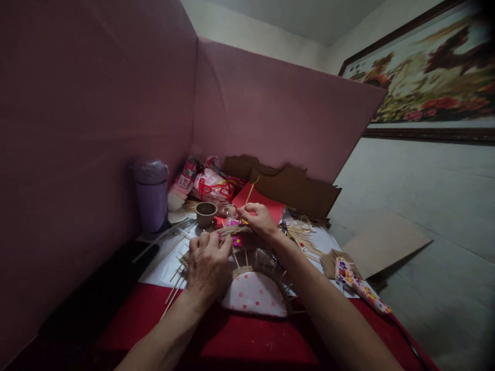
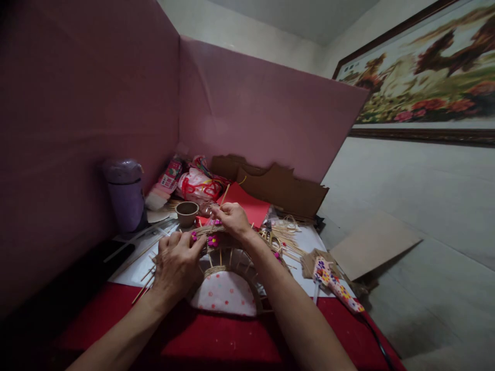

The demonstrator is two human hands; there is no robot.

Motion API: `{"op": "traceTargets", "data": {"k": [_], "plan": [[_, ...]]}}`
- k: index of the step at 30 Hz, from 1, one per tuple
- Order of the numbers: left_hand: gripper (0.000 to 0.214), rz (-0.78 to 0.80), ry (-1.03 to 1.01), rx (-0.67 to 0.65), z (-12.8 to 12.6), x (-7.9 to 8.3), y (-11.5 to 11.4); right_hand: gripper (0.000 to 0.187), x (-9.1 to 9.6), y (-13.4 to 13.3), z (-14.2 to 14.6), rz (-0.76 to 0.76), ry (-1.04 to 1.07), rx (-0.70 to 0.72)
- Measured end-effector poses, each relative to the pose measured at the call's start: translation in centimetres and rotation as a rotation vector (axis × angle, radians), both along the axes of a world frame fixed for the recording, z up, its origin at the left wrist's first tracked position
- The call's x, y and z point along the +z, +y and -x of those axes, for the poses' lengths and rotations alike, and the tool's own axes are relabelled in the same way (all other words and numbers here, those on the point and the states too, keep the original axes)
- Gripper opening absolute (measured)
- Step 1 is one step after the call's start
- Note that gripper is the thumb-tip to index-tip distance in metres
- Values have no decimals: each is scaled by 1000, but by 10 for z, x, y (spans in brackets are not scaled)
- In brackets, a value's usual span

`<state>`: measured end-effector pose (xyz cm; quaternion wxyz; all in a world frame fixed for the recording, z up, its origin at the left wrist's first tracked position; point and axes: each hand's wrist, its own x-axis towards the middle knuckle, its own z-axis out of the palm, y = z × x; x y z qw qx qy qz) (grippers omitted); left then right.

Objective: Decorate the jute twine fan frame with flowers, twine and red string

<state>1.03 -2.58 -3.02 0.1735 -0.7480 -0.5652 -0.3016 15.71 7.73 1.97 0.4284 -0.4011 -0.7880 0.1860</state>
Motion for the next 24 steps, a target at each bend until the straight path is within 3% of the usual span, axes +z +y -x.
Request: {"op": "traceTargets", "data": {"k": [5,10,17,24], "plan": [[32,-6,2,-2,1,-1,1,41,3,10,2,90,1,93],[33,6,14,4,1,-2,0,43,3,17,8,206,-47,8],[32,10,23,11,1,-2,0,43,-1,35,11,244,-78,-117],[31,25,35,23,1,-2,0,50,3,38,7,263,-57,-130]]}}
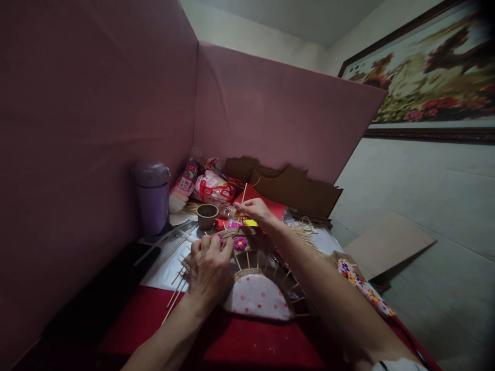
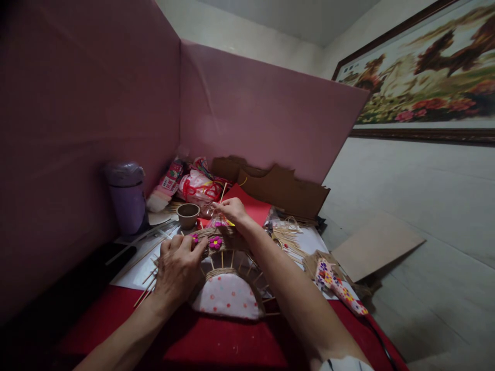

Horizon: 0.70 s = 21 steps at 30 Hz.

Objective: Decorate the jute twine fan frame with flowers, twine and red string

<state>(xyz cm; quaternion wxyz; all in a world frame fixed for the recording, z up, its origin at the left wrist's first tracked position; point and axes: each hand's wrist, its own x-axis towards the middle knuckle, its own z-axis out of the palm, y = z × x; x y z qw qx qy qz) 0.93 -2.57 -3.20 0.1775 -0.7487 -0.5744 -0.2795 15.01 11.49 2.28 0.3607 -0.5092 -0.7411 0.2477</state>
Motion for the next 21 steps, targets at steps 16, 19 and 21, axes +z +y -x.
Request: {"op": "traceTargets", "data": {"k": [16,19,21], "plan": [[32,-8,-5,3,0,-1,0,47,5,-10,5,64,-58,7],[33,-17,-5,0,0,-1,0,42,3,-15,10,61,-92,24],[34,-25,-8,-1,0,-2,-1,39,0,-16,12,46,-121,13]]}}
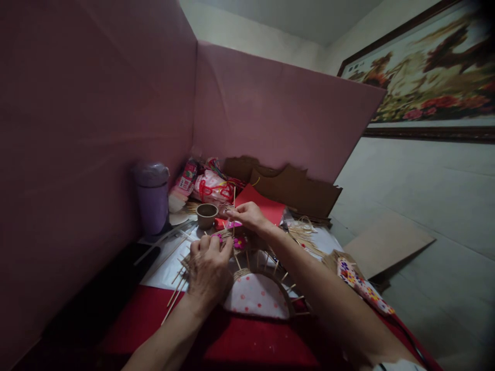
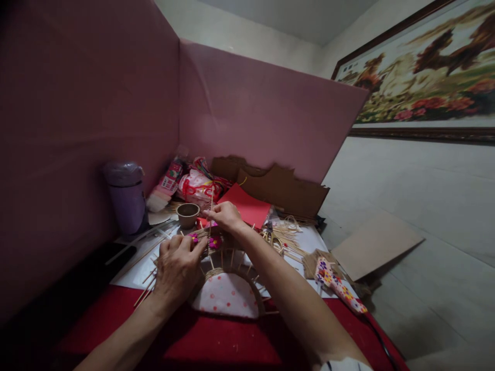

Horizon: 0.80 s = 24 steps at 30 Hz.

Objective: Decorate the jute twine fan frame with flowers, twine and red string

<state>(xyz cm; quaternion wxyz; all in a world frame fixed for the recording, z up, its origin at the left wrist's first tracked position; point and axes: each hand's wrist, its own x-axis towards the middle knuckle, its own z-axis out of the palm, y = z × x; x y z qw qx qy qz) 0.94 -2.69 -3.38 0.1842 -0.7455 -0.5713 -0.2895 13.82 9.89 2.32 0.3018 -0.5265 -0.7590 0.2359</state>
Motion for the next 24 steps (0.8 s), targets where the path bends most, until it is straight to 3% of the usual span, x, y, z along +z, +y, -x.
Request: {"op": "traceTargets", "data": {"k": [16,24], "plan": [[17,-48,-66,-32,6,-4,-3,46,-1,13,0,-37,90,-37],[16,-56,-93,-36,7,-4,-3,54,0,3,-2,-66,211,2]]}}
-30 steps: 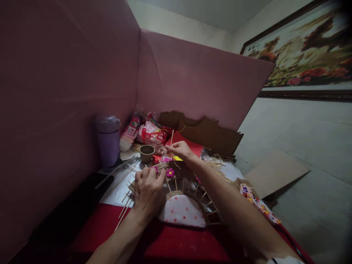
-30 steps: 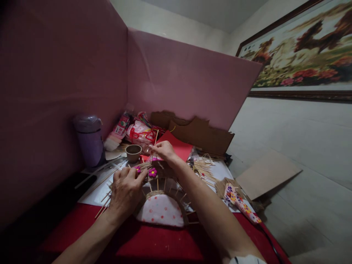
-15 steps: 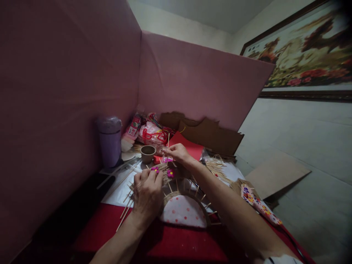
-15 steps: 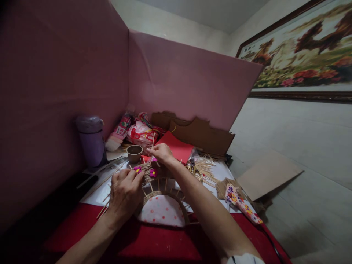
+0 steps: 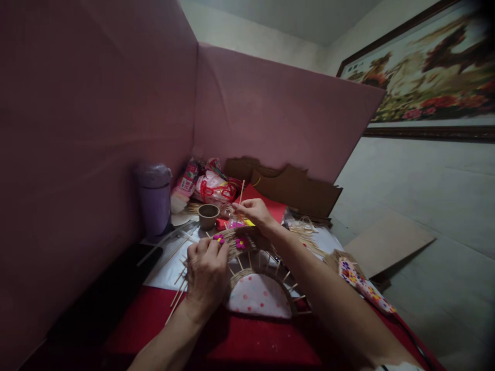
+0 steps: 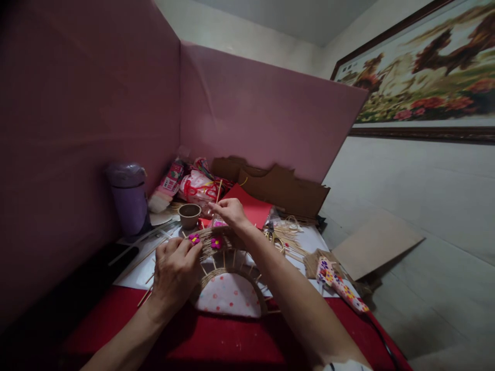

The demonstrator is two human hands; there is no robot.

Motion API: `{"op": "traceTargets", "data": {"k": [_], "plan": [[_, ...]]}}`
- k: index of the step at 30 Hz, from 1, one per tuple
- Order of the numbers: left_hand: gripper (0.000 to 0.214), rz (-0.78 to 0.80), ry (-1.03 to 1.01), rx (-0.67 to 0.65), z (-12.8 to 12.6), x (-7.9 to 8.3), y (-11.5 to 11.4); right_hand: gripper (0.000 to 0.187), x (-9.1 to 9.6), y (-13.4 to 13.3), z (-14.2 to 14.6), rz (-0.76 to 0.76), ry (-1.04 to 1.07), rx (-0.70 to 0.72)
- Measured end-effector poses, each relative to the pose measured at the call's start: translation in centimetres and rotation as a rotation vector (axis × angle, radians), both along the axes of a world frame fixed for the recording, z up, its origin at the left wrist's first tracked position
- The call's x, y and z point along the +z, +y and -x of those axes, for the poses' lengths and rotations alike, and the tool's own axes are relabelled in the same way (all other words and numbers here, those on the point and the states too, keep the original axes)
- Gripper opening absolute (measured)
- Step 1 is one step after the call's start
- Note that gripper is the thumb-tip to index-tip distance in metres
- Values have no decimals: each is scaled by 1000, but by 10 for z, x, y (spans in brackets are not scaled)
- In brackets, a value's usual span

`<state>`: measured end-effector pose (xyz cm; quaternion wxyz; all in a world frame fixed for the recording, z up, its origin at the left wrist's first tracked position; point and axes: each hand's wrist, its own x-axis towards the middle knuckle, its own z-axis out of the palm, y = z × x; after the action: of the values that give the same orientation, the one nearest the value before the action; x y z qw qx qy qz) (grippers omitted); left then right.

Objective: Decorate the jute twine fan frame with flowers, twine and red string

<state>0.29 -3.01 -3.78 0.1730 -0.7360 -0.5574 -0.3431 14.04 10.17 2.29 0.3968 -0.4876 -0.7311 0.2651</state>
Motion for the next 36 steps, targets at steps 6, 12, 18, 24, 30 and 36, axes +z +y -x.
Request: {"op": "traceTargets", "data": {"k": [6,12,18,24,30,36], "plan": [[16,11,4,2,0,0,-2,42,-9,-16,0,-39,115,60],[16,-6,3,0,0,0,-2,37,-8,-25,0,-160,138,29],[19,-12,5,-1,1,1,-4,50,-10,-32,2,-238,-42,33],[22,-27,-26,-18,3,0,-4,34,-1,-54,-2,-379,86,-9],[14,-15,-177,-18,7,1,-5,22,-5,-94,-2,-417,219,-102],[11,45,-230,-25,10,2,-6,6,-26,-107,-1,-414,322,-69]]}}
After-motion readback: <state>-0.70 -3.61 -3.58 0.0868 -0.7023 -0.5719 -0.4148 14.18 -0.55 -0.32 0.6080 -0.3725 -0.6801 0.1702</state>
